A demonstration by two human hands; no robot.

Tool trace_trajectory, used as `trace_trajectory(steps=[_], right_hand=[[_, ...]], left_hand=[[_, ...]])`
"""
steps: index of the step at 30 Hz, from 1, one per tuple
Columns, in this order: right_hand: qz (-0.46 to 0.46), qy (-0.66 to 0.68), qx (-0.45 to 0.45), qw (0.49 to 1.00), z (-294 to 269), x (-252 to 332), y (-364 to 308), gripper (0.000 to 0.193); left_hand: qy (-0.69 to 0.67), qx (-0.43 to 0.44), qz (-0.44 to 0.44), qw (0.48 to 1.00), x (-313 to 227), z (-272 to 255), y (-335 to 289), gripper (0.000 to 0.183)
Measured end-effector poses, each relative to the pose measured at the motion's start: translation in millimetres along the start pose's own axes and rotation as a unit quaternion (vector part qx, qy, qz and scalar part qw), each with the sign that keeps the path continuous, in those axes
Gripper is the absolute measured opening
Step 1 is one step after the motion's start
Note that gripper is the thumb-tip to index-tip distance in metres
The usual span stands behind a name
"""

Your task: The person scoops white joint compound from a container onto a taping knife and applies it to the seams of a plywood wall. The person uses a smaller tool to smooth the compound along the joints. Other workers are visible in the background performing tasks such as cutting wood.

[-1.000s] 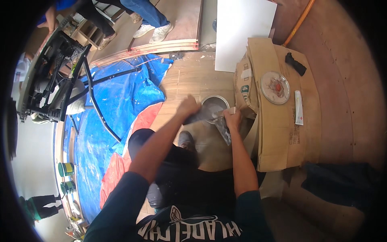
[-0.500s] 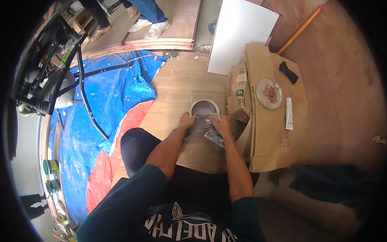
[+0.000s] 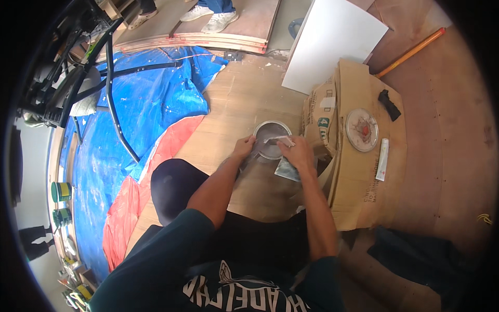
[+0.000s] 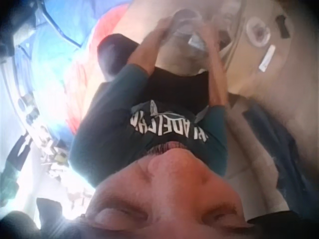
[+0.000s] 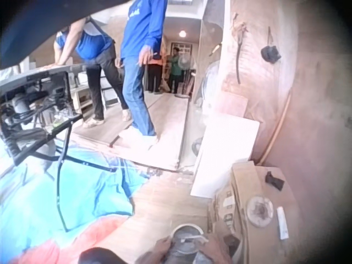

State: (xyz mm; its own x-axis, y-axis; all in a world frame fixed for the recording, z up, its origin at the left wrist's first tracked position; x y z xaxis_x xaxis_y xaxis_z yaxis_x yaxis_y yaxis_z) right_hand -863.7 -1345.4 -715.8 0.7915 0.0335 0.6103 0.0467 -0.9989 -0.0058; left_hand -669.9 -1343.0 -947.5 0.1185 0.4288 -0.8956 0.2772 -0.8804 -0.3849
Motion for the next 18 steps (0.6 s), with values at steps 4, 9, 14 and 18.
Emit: trace_trajectory(steps=[4,9,14,18], right_hand=[[-0.084,-0.047,-0.043,0.994,25.6,-22.9,-14.0,0.027],[-0.091,-0.068,0.056,0.992,36.0,2.0,-12.5,0.023],[-0.037,-0.027,0.014,0.999,-23.5,11.0,2.5,0.025],[-0.113,-0.074,-0.017,0.991,15.7,-15.0,-16.1,0.024]], left_hand=[[-0.006,-0.011,0.004,1.000,-12.4,7.9,-11.9,0.050],[0.010,-0.062,0.021,0.998,-9.9,-10.6,-10.1,0.051],[-0.083,-0.002,-0.057,0.995,-13.8,-6.4,-18.3,0.054],[-0.118,0.018,-0.062,0.991,-18.5,-0.7,-21.8,0.054]])
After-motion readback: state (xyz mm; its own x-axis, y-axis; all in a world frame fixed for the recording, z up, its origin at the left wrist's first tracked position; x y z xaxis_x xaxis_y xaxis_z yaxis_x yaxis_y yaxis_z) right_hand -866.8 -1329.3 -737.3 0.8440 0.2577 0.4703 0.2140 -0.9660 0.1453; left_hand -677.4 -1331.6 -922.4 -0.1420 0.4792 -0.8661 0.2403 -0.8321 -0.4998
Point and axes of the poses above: each hand's wrist, its own y-axis towards the middle knuckle, its own z-axis out of the palm, x = y × z, the point moved 10 cm from there along y, towards the middle knuckle, and after that the axes turned 9 degrees about -x, right-handed, at the moved point
